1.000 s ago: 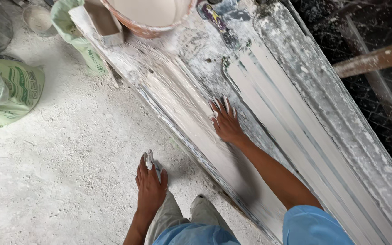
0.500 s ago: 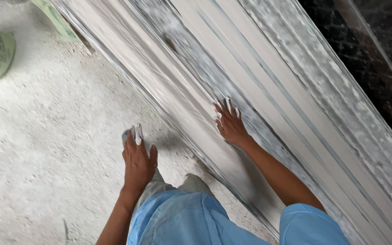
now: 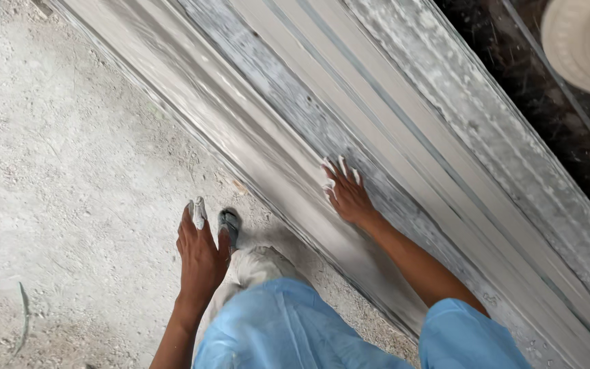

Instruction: The person mixes a white slurry in a bucket, then pours it into a long rectangular mold. They use their hands and a metal trowel to spread and smooth the slurry along the mold's length. The person repeatedly wipes and smooths the surface, occasionally dipping hands into the bucket for more slurry.

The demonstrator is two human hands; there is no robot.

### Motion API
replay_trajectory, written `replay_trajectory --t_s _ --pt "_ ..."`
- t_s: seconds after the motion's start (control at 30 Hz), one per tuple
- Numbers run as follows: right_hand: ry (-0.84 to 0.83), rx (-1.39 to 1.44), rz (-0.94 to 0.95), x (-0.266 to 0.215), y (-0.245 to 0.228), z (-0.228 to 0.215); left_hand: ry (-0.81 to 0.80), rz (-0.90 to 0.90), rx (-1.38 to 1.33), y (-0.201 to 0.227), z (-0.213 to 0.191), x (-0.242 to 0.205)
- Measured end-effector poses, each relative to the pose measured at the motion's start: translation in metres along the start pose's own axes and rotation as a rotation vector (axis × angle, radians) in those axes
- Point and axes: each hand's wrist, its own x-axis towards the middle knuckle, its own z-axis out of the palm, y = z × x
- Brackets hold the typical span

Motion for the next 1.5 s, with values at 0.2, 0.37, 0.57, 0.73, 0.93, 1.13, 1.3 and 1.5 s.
replay_trajectory --t_s 0.2,0.37,0.57,0.73,0.93,1.13,1.3,1.5 --pt "-0.031 -0.044 0.064 -0.166 0.081 0.044 0.007 0.038 0.029 0.069 0.052 -0.141" --pt "-0.028 -0.034 0.052 -0.296 0.123 0.038 0.035 0.037 -0.020 0.160 0.068 -0.240" --pt "-0.043 -0.056 0.084 -0.428 0.178 0.059 -0.061 -0.074 -0.021 0.242 0.105 -0.337" --pt "-0.012 -0.058 0.070 -0.527 0.229 0.081 -0.124 -0.083 -0.044 0.317 0.160 -0.413" --pt "0.060 -0.100 -0.018 -0.660 0.297 0.108 -0.095 0.053 -0.004 0.434 0.244 -0.521" --pt "0.072 -0.061 -0.013 -0.811 0.354 0.127 -0.188 0.099 -0.095 0.582 0.302 -0.636" --pt "-0.032 -0.047 0.067 -0.901 0.401 0.145 -0.252 0.151 -0.030 0.640 0.324 -0.690" --pt "0.005 -0.175 0.059 -0.982 0.446 0.167 -0.327 0.096 -0.010 0.669 0.336 -0.720"
